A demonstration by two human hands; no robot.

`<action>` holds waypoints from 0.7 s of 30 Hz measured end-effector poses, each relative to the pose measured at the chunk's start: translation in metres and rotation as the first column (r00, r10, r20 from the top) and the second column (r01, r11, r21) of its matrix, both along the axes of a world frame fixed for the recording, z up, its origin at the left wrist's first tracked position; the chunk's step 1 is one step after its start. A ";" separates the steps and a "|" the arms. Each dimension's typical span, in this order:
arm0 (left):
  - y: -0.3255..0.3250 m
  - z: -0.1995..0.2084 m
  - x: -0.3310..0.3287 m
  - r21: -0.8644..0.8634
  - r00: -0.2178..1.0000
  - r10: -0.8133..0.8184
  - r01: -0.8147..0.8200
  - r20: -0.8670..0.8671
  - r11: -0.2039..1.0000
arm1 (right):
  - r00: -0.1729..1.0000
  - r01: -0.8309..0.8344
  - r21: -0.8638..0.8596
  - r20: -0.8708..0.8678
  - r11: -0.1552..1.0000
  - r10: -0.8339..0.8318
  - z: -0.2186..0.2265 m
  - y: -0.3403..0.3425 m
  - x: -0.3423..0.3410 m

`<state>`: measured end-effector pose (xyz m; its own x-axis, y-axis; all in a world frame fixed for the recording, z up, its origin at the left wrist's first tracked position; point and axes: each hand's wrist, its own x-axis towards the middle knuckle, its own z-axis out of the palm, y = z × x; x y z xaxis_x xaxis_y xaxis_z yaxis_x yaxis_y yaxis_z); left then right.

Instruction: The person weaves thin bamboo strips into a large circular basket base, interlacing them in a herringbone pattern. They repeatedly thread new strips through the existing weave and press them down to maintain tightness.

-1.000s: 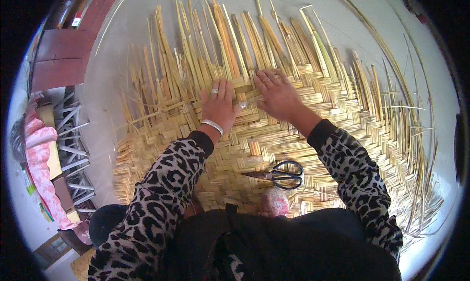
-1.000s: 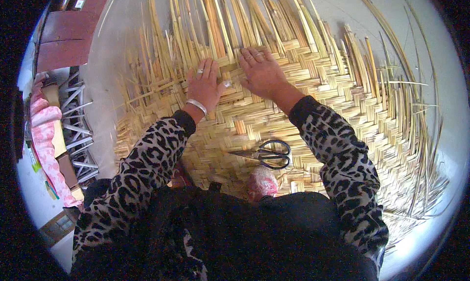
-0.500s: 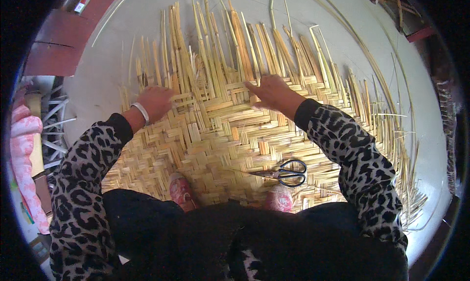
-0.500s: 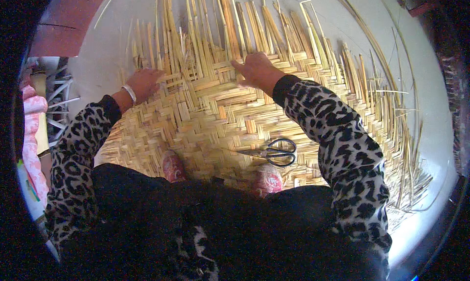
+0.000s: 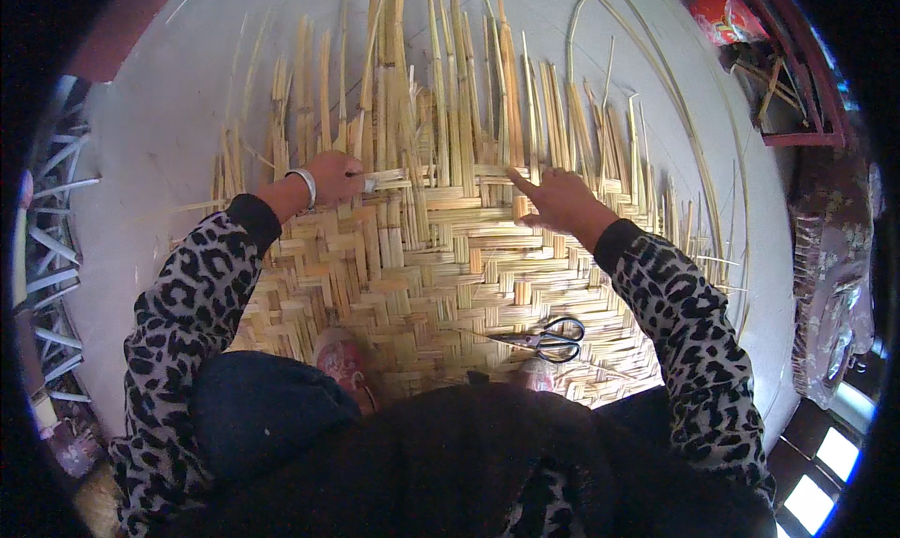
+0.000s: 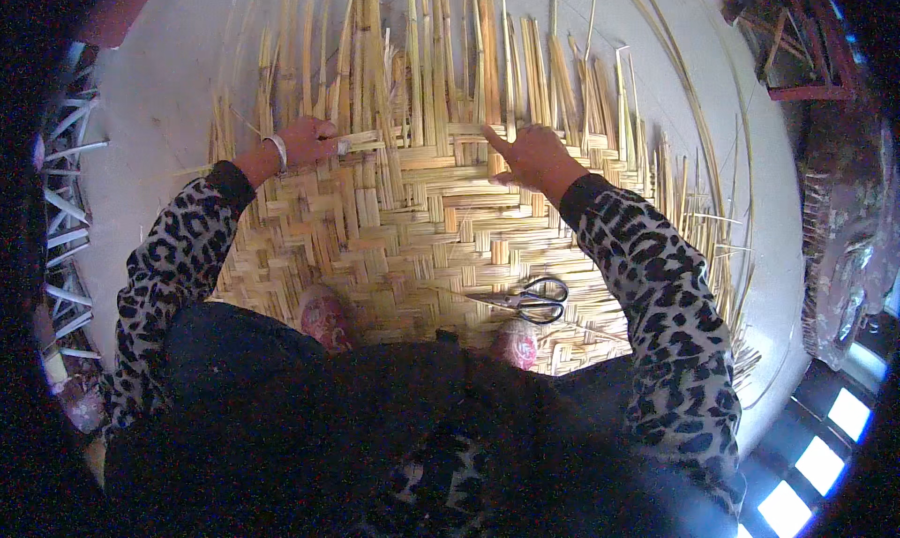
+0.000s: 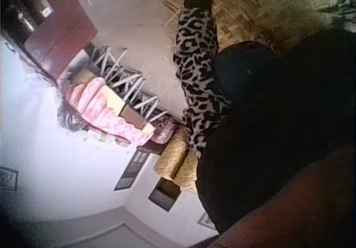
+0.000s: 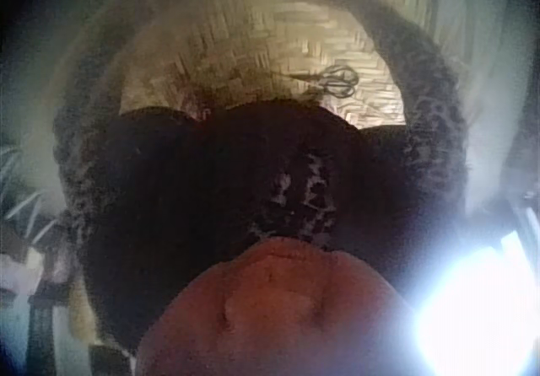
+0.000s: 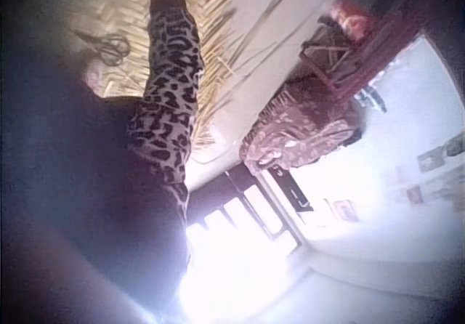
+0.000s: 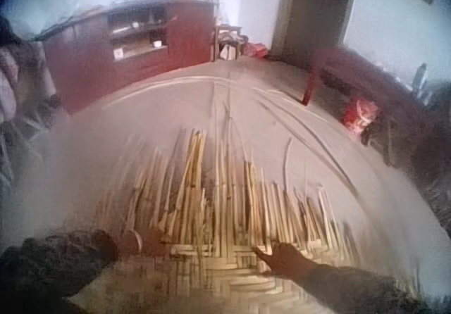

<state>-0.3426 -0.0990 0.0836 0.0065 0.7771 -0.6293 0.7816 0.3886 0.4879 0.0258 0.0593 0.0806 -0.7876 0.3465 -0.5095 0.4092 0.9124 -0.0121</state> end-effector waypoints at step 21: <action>-0.081 0.135 -0.005 0.096 0.744 -0.295 0.433 -0.600 0.896 | 0.989 -0.073 0.019 0.134 0.997 0.069 0.027 -0.001 -0.050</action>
